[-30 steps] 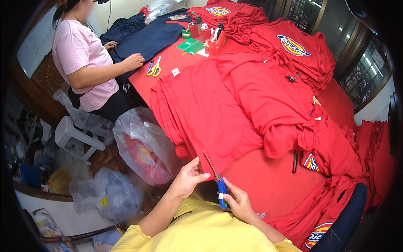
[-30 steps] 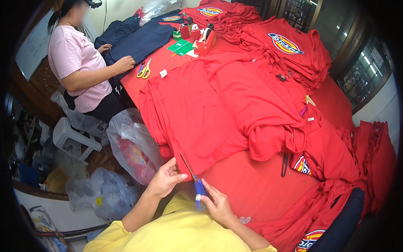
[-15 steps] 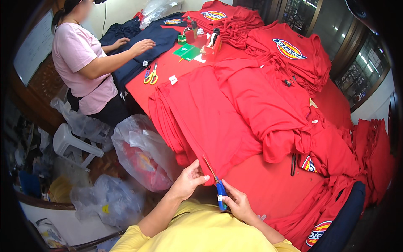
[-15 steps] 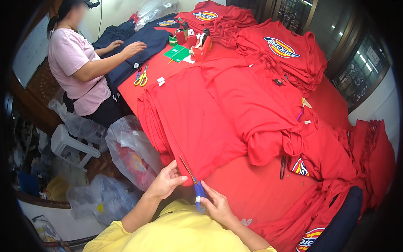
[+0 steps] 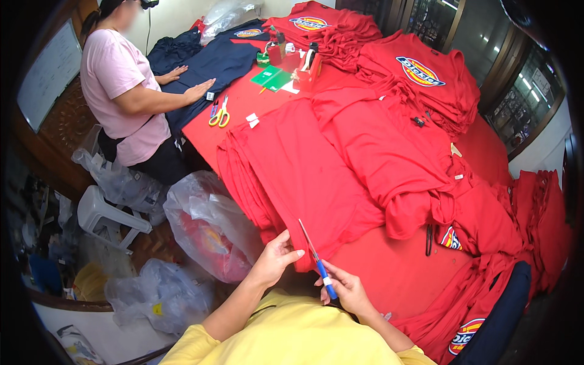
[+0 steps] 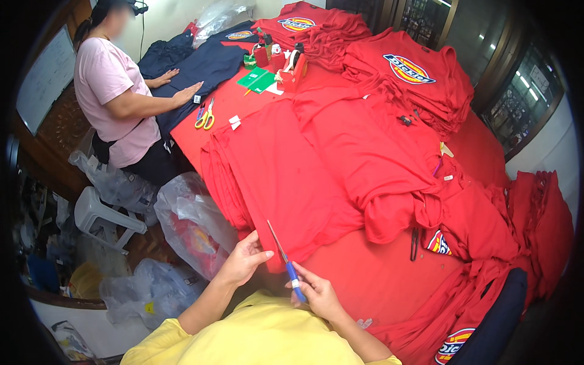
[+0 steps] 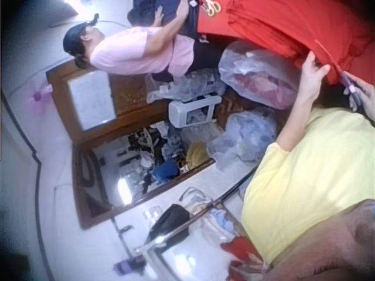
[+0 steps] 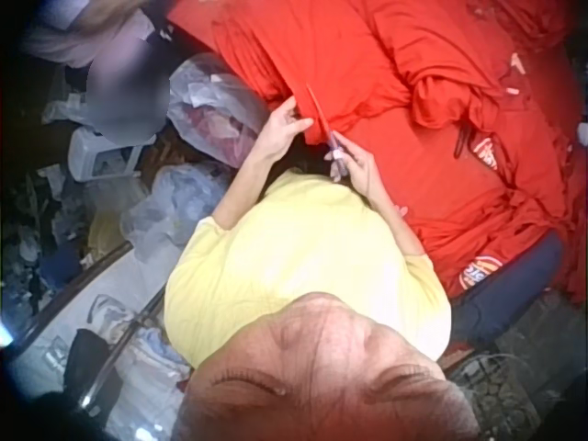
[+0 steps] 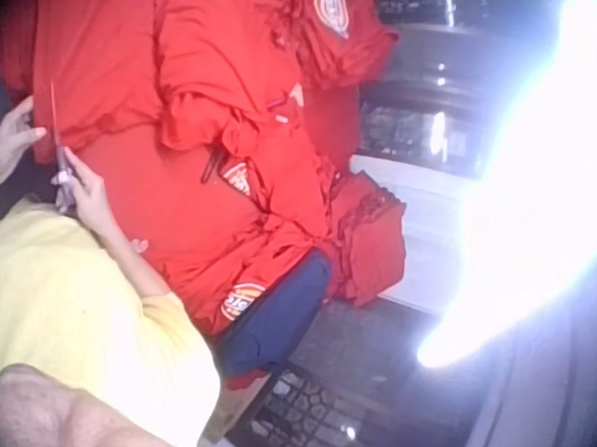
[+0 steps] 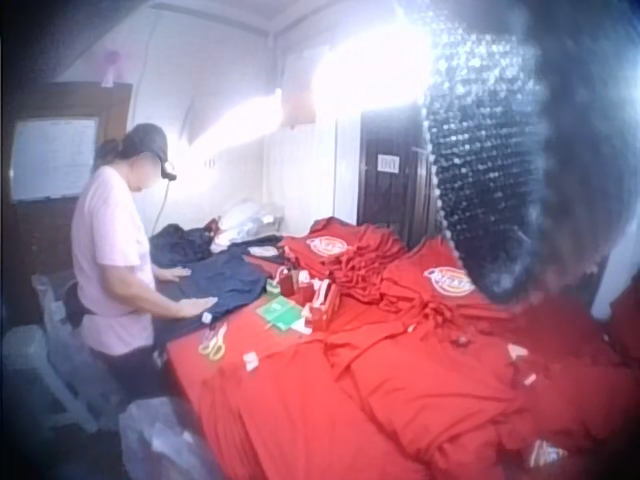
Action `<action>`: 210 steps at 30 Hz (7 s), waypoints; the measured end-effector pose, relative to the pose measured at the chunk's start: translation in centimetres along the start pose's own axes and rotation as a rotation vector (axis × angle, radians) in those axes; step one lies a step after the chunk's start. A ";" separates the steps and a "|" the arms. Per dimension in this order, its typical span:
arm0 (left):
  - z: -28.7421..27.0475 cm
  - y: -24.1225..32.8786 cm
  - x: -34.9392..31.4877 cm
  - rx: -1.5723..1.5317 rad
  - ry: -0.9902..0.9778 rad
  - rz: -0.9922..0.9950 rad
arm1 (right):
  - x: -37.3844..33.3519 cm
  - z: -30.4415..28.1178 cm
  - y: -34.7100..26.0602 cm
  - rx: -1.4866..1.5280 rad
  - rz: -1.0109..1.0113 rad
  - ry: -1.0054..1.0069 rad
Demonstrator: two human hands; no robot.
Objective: The person cuts white tags off red garments using shears and moves the garments to a stack.
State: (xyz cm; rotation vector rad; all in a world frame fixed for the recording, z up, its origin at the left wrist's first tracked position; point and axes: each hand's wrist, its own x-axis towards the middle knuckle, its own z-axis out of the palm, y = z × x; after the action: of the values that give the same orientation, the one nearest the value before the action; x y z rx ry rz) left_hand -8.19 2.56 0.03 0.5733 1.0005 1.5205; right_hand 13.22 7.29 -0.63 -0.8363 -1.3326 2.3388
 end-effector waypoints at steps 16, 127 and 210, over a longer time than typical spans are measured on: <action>-1.9 -3.3 4.6 0.316 0.077 -0.139 | 3.8 0.1 0.1 -0.315 -0.233 0.316; -15.2 12.3 17.6 0.338 0.451 0.377 | 22.3 3.4 -9.4 -0.363 -0.212 0.038; 0.4 -7.8 -6.6 0.140 0.061 -0.158 | 1.5 0.2 -0.9 -1.234 -0.687 -0.192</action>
State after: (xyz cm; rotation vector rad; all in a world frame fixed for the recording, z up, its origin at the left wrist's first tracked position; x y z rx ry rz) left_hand -2.24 -3.94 -5.17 0.5353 1.1783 1.3427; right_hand 11.94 8.43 -0.31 -0.2650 -2.6187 0.9389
